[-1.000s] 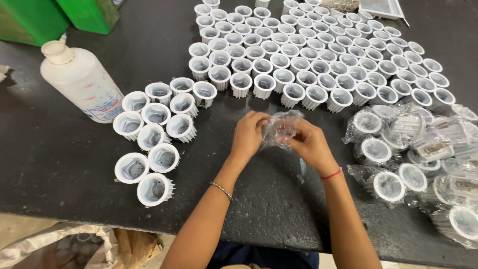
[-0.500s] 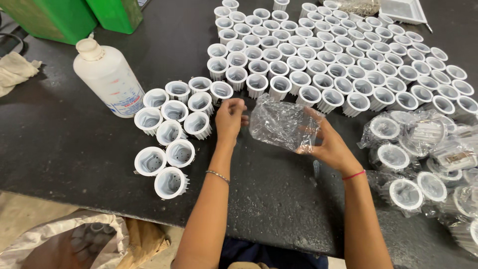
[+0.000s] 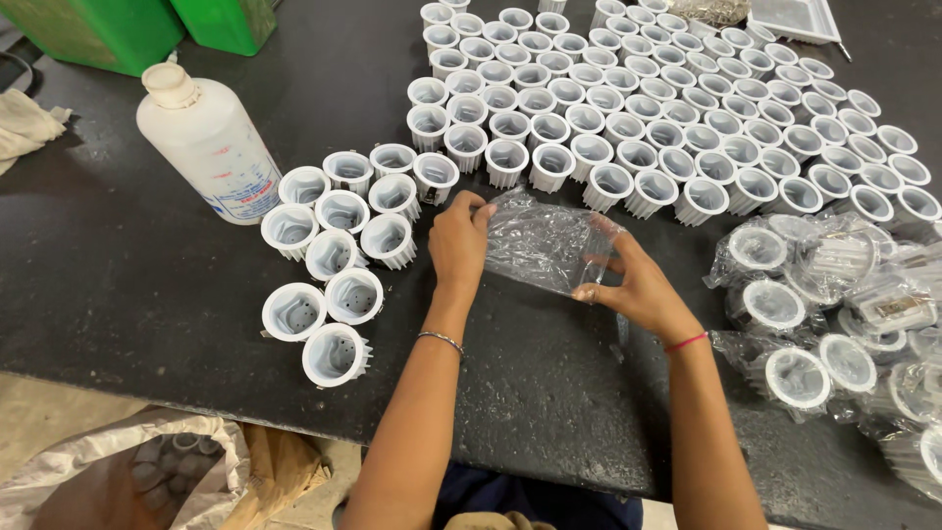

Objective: The person wraps white plastic bulb housings in bubble wrap at a work table. They take an unwrapped housing, fold the bubble wrap around it, and place the wrapped housing onto a growing pile of finished units, repeating this cycle throughout the episode.

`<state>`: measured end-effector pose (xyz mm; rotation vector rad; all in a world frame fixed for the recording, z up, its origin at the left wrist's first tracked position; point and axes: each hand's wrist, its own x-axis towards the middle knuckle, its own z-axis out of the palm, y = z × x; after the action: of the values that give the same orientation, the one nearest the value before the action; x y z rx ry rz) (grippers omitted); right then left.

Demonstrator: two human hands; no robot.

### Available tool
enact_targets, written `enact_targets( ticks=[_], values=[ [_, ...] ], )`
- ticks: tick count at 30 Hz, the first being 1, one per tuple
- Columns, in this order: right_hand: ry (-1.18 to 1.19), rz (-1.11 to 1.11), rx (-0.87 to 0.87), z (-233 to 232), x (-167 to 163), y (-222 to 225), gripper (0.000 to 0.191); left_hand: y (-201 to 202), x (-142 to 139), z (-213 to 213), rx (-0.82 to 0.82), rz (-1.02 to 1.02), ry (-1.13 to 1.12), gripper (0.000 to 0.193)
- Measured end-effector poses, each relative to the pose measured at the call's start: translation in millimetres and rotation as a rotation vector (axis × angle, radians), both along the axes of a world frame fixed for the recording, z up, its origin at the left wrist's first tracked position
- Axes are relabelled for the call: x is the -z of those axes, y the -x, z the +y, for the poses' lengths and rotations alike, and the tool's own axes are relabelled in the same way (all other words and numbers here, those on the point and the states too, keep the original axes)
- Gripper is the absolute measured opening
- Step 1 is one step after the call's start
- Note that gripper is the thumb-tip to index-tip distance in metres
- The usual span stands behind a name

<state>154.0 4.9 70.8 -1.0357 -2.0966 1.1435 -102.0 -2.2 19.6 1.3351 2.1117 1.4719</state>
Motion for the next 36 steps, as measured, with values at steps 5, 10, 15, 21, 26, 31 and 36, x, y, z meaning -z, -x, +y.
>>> enact_targets(
  ticks=[5, 10, 15, 21, 26, 31, 36],
  values=[
    [0.004, 0.018, -0.034, 0.1, -8.0, -6.7, 0.107, 5.1, -20.0, -11.8, -0.058, 0.041, 0.116, 0.032],
    [0.106, -0.044, -0.042, -0.2, -21.4, -24.2, 0.108, 12.0, -9.9, -5.7, -0.035, -0.047, 0.040, 0.036],
    [0.183, -0.095, -0.164, -1.9, -24.6, -31.1, 0.109, 7.2, 19.4, 11.2, 0.182, -0.058, -0.005, 0.037],
    [0.160, -0.093, -0.163, -2.4, -23.5, -28.6, 0.107, 20.4, 19.4, 8.9, 0.113, -0.213, 0.063, 0.034],
    [0.146, -0.088, -0.183, -4.8, -16.0, -16.4, 0.109, -0.1, 8.6, 1.8, 0.196, -0.016, 0.111, 0.020],
    [0.031, -0.016, -0.237, -8.5, -16.5, -5.4, 0.106, -3.9, -8.0, -6.6, -0.076, 0.298, -0.146, 0.018],
    [-0.260, -0.358, 0.070, -15.8, -6.6, 9.9, 0.109, -31.1, -41.1, -26.3, 0.262, -0.009, -0.250, 0.037]
  ],
)
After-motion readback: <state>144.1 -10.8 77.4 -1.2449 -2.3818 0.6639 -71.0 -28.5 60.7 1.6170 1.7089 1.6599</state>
